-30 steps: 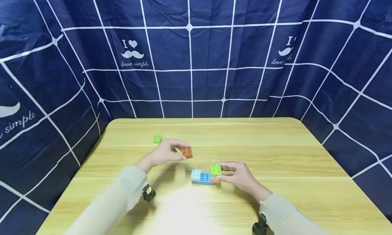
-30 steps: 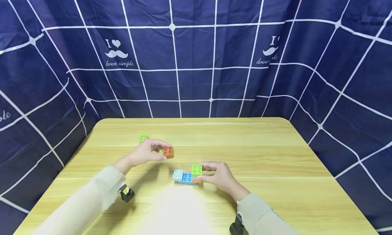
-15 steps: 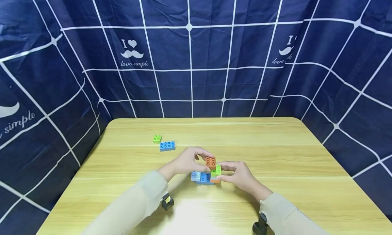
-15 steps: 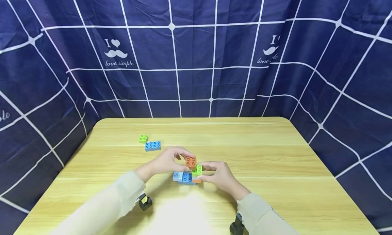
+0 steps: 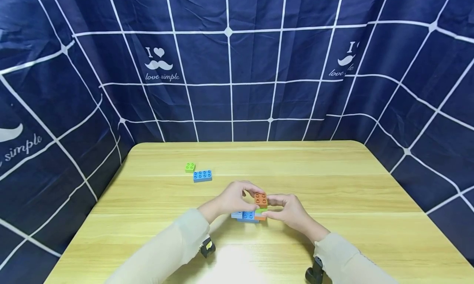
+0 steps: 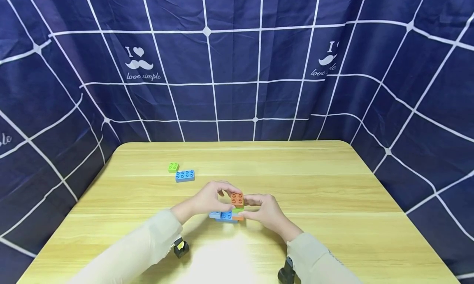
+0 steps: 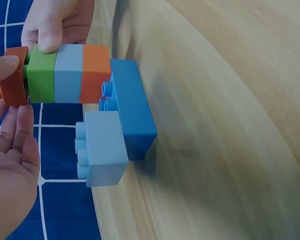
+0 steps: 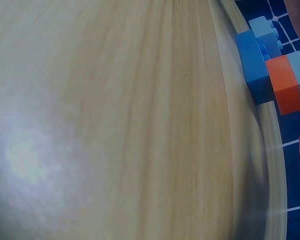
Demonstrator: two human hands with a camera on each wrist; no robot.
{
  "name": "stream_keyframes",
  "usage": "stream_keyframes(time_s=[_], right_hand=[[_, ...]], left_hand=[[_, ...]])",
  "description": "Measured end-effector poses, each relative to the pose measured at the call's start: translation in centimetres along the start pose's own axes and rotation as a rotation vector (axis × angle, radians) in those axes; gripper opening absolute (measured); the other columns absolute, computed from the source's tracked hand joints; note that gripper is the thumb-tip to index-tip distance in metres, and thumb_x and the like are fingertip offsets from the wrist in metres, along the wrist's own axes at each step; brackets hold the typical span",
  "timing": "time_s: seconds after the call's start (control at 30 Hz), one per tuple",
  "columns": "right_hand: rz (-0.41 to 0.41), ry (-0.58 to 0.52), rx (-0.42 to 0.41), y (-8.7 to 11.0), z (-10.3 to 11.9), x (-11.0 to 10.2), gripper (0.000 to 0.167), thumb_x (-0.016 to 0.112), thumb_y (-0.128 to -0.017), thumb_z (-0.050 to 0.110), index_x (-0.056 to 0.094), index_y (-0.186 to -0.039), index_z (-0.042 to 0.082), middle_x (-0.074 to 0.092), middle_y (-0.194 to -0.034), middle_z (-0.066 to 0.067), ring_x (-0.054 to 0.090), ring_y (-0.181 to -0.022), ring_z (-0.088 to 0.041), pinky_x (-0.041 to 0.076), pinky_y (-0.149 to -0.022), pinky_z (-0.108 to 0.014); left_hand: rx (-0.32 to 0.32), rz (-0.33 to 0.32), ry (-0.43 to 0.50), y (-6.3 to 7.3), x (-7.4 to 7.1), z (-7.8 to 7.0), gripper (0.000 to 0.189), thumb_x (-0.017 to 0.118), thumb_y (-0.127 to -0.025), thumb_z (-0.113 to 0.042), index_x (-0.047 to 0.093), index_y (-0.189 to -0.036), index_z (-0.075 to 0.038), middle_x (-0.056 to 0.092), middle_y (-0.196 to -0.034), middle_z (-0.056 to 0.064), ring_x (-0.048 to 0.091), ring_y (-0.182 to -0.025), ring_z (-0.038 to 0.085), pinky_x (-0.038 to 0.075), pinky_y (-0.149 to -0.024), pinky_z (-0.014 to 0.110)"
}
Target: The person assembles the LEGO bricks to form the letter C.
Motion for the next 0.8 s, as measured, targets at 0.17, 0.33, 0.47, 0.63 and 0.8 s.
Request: stream_keyframes(time_s=[0.17,0.33,0.47,0.63,0.8], right_hand=[[-0.007,-0.009,0.008,0.0,-0.2,0.0,0.037,0.081,-0.076,0.019,0.070,-0.108,0.006,0.070,-0.104,-0.005,0.065,-0.097,-0.021,0.044,-0.093,-0.054],[-0.014,-0.028,-0.009,0.1,-0.3,-0.1,0.037,0.081,-0.075,0.023,0.070,-0.108,0.007,0.071,-0.101,-0.003,0.065,-0.096,-0.020,0.044,-0.091,-0.056],[-0.008,-0.040,0.006,0.1,-0.4,0.0,0.036,0.081,-0.075,0.020,0.070,-0.107,0.007,0.071,-0.100,-0.002,0.065,-0.095,-0.019,0.044,-0.092,-0.055],[-0.005,-0.041,0.027,0.4,1.9,-0.4,0.034,0.080,-0.075,0.009,0.069,-0.106,0.001,0.070,-0.099,-0.009,0.065,-0.095,-0.025,0.043,-0.092,-0.055],[-0.004,-0.039,0.030,0.5,3.4,-0.6,0.032,0.079,-0.075,0.006,0.069,-0.104,-0.001,0.070,-0.100,-0.012,0.065,-0.094,-0.027,0.043,-0.092,-0.057]], left_hand=[[-0.004,-0.018,-0.011,0.0,0.1,-0.2,0.038,0.077,-0.073,-0.006,0.070,-0.110,-0.009,0.065,-0.092,-0.008,0.058,-0.088,0.009,0.048,-0.079,0.035],[-0.009,-0.026,-0.057,-0.1,0.0,-0.7,0.037,0.079,-0.071,-0.006,0.071,-0.107,-0.007,0.064,-0.089,-0.008,0.059,-0.086,0.011,0.049,-0.081,0.039],[-0.021,-0.006,-0.091,-0.2,0.0,-1.1,0.035,0.080,-0.070,-0.007,0.072,-0.104,-0.007,0.064,-0.086,-0.008,0.060,-0.085,0.013,0.050,-0.079,0.034],[-0.049,0.039,-0.143,-0.6,0.1,-1.4,0.034,0.080,-0.070,-0.008,0.072,-0.103,-0.008,0.062,-0.083,-0.012,0.058,-0.084,0.011,0.047,-0.074,0.021],[-0.046,0.066,-0.144,-0.8,0.3,-1.4,0.033,0.079,-0.071,-0.008,0.071,-0.102,-0.009,0.060,-0.083,-0.012,0.058,-0.086,0.014,0.048,-0.075,0.021]])
Point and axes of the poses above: each hand's wrist, its own y-axis away from the middle knuckle, its own x-axis out of the palm, z = x × y, the point moved 10 cm from there along -y, towards the middle knuckle
